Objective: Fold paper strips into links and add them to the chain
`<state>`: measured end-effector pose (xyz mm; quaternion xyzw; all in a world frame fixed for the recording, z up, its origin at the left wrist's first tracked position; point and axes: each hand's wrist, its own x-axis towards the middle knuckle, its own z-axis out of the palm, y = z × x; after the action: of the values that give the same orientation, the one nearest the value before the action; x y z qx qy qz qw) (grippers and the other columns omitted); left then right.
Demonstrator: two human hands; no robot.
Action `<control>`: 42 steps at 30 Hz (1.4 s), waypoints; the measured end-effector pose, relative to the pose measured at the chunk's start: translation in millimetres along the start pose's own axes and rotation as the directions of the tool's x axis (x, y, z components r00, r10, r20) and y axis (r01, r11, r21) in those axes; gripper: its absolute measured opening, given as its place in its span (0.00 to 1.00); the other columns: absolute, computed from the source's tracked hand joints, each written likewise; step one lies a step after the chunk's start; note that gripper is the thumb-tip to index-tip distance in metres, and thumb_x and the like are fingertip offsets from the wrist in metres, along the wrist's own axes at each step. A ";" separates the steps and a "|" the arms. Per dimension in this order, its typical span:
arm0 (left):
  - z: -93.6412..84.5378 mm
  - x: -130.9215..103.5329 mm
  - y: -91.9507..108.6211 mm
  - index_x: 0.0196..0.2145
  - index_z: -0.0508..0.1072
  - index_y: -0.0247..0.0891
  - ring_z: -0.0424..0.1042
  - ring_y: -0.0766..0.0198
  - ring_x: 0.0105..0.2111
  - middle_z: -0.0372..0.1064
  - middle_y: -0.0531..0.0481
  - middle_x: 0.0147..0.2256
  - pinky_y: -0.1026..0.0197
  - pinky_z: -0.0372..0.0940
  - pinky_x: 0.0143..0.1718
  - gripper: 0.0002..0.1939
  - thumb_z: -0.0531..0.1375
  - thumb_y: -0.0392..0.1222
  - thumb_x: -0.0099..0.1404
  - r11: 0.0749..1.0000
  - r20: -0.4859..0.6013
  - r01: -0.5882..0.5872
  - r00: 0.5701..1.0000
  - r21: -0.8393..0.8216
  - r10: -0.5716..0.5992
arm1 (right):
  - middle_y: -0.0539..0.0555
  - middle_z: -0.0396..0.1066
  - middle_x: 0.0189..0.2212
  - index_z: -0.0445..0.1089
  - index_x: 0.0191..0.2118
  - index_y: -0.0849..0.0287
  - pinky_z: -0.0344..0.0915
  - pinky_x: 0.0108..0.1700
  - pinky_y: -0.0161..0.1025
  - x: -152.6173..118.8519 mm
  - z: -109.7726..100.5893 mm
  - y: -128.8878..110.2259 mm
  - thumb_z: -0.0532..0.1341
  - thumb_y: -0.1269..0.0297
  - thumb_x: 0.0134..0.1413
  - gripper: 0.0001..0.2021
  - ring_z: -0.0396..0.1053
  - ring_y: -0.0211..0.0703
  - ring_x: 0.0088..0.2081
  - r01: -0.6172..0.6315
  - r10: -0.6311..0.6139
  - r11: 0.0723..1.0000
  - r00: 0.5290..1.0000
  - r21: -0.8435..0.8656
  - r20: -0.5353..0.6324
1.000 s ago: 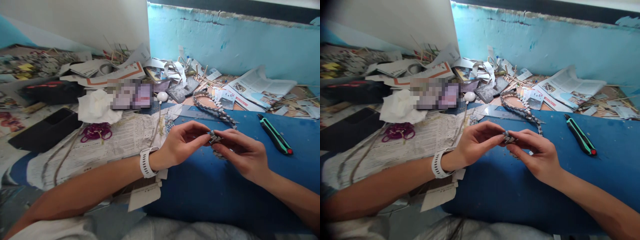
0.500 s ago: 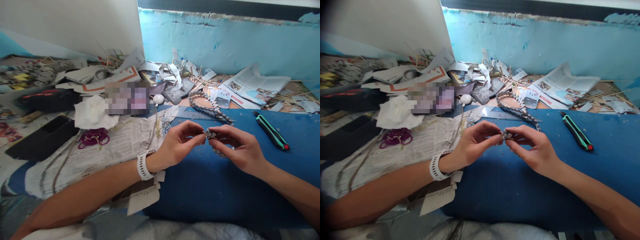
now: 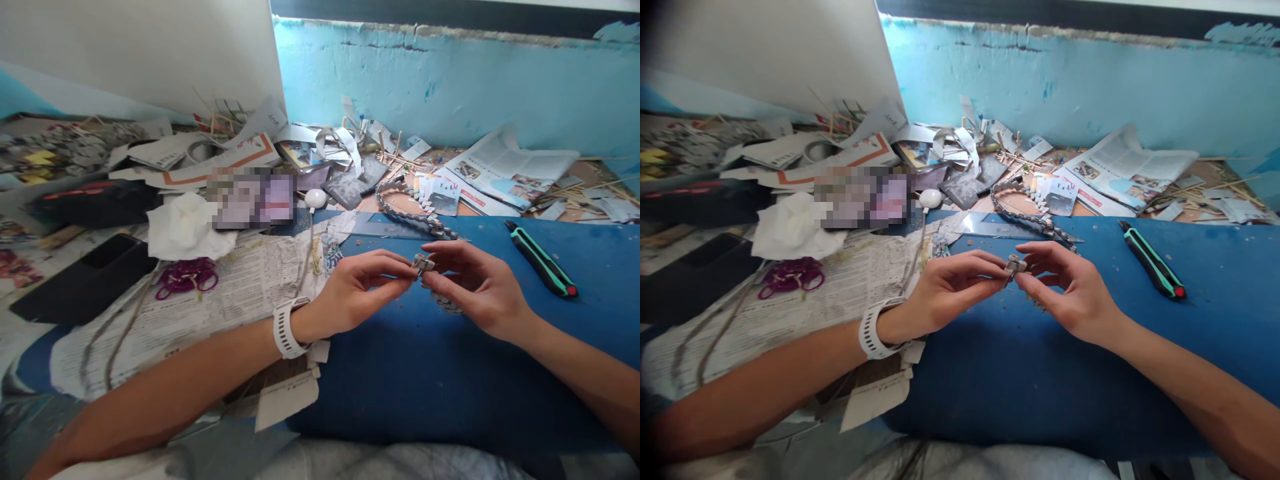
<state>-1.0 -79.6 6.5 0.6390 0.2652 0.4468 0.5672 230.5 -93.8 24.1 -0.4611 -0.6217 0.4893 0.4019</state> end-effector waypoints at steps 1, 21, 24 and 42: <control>-0.3 0.2 1.2 0.46 0.83 0.37 0.79 0.60 0.47 0.76 0.42 0.49 0.61 0.77 0.49 0.09 0.66 0.34 0.69 1.000 0.020 -0.011 1.000 0.003 0.011 | 0.52 0.79 0.41 0.75 0.54 0.47 0.77 0.40 0.35 1.1 -0.5 -0.1 0.72 0.59 0.59 0.17 0.78 0.42 0.42 -0.002 0.002 1.000 1.000 0.019 -0.007; -1.8 3.5 -1.4 0.41 0.83 0.36 0.81 0.62 0.36 0.79 0.43 0.42 0.61 0.78 0.40 0.09 0.67 0.44 0.68 0.998 0.004 0.014 1.000 0.057 -0.015 | 0.53 0.81 0.38 0.78 0.46 0.53 0.81 0.40 0.40 0.5 2.6 -5.7 0.73 0.59 0.57 0.12 0.81 0.44 0.38 -0.099 0.090 0.977 0.994 0.188 0.053; -0.4 3.6 0.5 0.40 0.83 0.35 0.80 0.61 0.38 0.79 0.42 0.41 0.61 0.77 0.41 0.09 0.67 0.44 0.68 0.997 0.001 0.026 1.000 0.071 -0.026 | 0.53 0.81 0.37 0.78 0.45 0.53 0.82 0.40 0.40 1.2 2.8 -6.0 0.74 0.59 0.56 0.12 0.81 0.46 0.38 -0.130 0.120 0.970 0.991 0.203 0.060; 7.2 -0.5 3.6 0.37 0.82 0.35 0.79 0.62 0.37 0.79 0.44 0.40 0.61 0.76 0.38 0.07 0.67 0.42 0.68 0.992 -0.088 0.019 0.996 0.125 -0.008 | 0.53 0.82 0.35 0.79 0.43 0.54 0.81 0.36 0.39 3.1 2.4 -11.2 0.75 0.58 0.53 0.13 0.80 0.43 0.34 -0.251 0.232 0.923 0.968 0.292 0.098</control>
<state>4.4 -84.3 10.1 0.6515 0.3219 0.4528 0.5166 225.5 -92.4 34.7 -0.4519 -0.4901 0.6382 0.3851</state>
